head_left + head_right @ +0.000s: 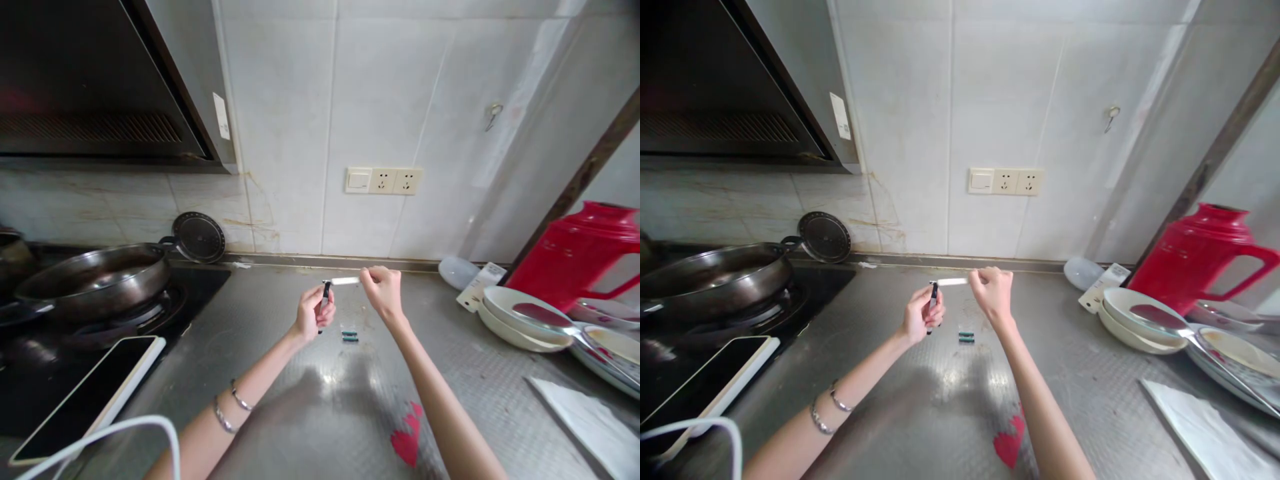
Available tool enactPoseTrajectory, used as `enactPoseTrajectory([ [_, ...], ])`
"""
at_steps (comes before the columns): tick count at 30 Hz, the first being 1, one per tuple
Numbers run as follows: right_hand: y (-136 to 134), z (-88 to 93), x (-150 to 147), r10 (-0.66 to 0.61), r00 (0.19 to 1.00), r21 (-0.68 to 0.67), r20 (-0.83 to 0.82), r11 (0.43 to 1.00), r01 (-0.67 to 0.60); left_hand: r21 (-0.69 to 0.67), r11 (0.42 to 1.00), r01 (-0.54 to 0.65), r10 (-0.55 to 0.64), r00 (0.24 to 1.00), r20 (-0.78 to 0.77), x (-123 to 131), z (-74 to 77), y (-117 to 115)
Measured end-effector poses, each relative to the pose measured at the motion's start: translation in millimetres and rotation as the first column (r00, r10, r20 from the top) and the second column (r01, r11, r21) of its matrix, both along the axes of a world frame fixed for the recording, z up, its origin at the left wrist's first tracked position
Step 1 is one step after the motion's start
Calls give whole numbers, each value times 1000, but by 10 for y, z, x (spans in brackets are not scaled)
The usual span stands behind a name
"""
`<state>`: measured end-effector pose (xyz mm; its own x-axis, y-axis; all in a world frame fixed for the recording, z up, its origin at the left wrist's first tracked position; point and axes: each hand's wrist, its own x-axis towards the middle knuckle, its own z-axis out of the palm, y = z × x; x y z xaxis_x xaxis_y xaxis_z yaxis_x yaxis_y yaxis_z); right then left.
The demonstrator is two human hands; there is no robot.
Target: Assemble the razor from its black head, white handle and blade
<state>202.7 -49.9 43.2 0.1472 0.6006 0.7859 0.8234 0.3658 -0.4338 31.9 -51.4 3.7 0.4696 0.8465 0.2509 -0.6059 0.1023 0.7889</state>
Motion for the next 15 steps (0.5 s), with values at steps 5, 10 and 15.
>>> enactPoseTrajectory([
  [5, 101, -93, 121, -11, 988, -54, -152, 999, 3, -69, 995, 76, -77, 997, -13, -1, 32, 18],
  [10, 149, -121, 134, -9, 977, -147, -211, 989, -23, -1, 998, -60, 59, 983, -177, 25, 9, 59],
  [15, 182, -148, 158, -23, 980, -169, -200, 986, -11, 103, 985, -137, 158, 957, -244, 24, -11, 105],
])
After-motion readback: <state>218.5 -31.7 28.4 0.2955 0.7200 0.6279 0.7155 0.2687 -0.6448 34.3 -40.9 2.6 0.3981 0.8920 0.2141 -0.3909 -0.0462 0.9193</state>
